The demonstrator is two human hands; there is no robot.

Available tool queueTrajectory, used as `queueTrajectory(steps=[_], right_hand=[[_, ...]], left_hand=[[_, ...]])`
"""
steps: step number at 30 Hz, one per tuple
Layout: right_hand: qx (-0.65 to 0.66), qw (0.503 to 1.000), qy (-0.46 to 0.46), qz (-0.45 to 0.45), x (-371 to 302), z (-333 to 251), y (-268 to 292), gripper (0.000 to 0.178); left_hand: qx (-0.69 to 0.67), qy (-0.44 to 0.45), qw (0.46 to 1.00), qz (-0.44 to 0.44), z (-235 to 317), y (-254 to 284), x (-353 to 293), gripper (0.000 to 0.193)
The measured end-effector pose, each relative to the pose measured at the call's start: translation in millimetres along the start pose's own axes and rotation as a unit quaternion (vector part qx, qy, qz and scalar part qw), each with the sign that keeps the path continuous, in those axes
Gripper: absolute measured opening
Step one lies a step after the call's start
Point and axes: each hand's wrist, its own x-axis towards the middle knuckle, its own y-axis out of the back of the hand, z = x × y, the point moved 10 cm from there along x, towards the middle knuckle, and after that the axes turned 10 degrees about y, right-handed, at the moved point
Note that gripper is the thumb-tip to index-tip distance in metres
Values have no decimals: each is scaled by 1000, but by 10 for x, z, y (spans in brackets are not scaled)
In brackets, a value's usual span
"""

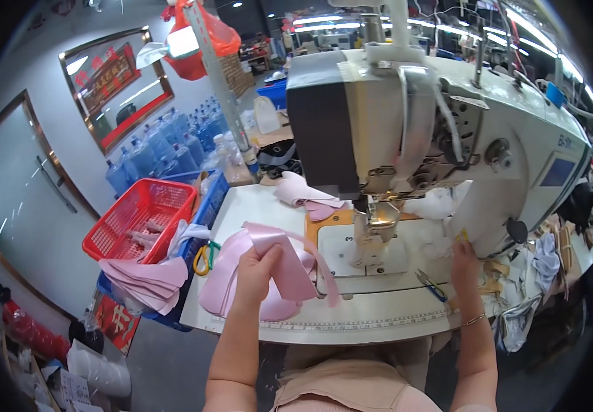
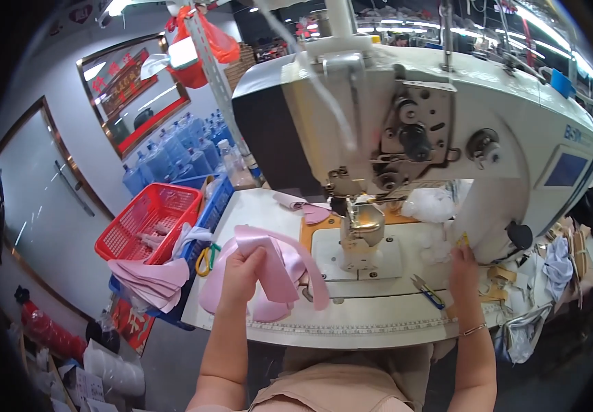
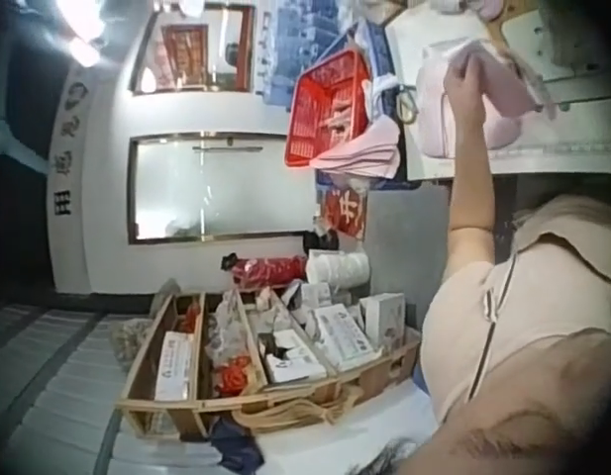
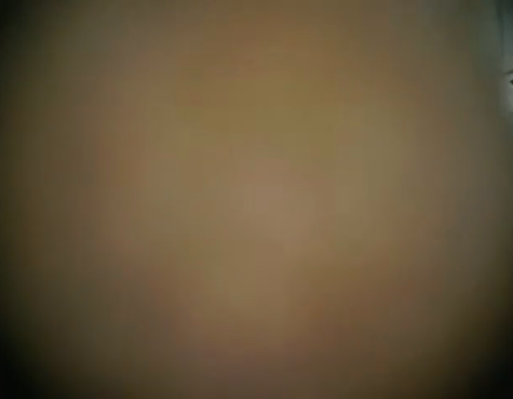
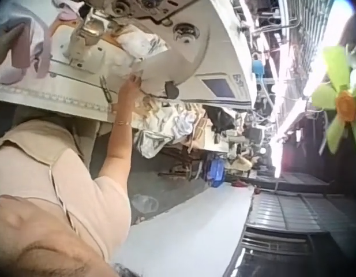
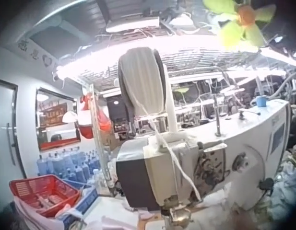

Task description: Sewing together pink shoe upper components using an industrial sewing machine.

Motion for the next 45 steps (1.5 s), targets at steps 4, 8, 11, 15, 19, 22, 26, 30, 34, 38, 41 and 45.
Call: queueTrajectory(steps=[4, 8, 11, 15, 19, 22, 26, 30, 34, 38, 41, 45], right_hand=[[-28, 994, -56, -90, -113, 176, -219, 21], [-47, 996, -33, -75, -8, -118, 79, 27], [-40, 997, 42, 59, 236, -741, 653, 27], [523, 852, -20, -36, 291, -1775, 365, 33], [790, 561, -165, -184, 92, -2527, -93, 49], [783, 610, -36, -119, 208, -2577, 61, 45], [557, 819, 120, -68, 254, -2639, 358, 47], [525, 836, 145, -67, 216, -2662, 370, 49], [515, 838, 157, -90, 195, -2652, 377, 50], [489, 852, 157, -98, 178, -2638, 379, 50], [468, 864, 162, -94, 165, -2668, 398, 50], [474, 858, 170, -100, 135, -2713, 389, 49]], left_hand=[[77, -32, 996, 12, -114, -302, -128, 26], [66, -77, 994, -35, -204, -521, -286, 40], [171, -143, 975, -12, -185, -586, -471, 42], [362, -257, 896, 12, -64, -1004, -845, 44], [251, -164, 949, -99, -145, -1192, -1025, 47], [34, -46, 988, -142, -234, -966, -891, 36], [90, 11, 993, -69, -350, -752, -817, 19], [42, 76, 992, -96, -472, -732, -818, 13], [17, 114, 985, -125, -503, -756, -818, 11], [81, 91, 985, -119, -475, -796, -825, 7], [114, 59, 986, -102, -454, -791, -839, 4], [110, 36, 988, -100, -456, -783, -854, 4]])
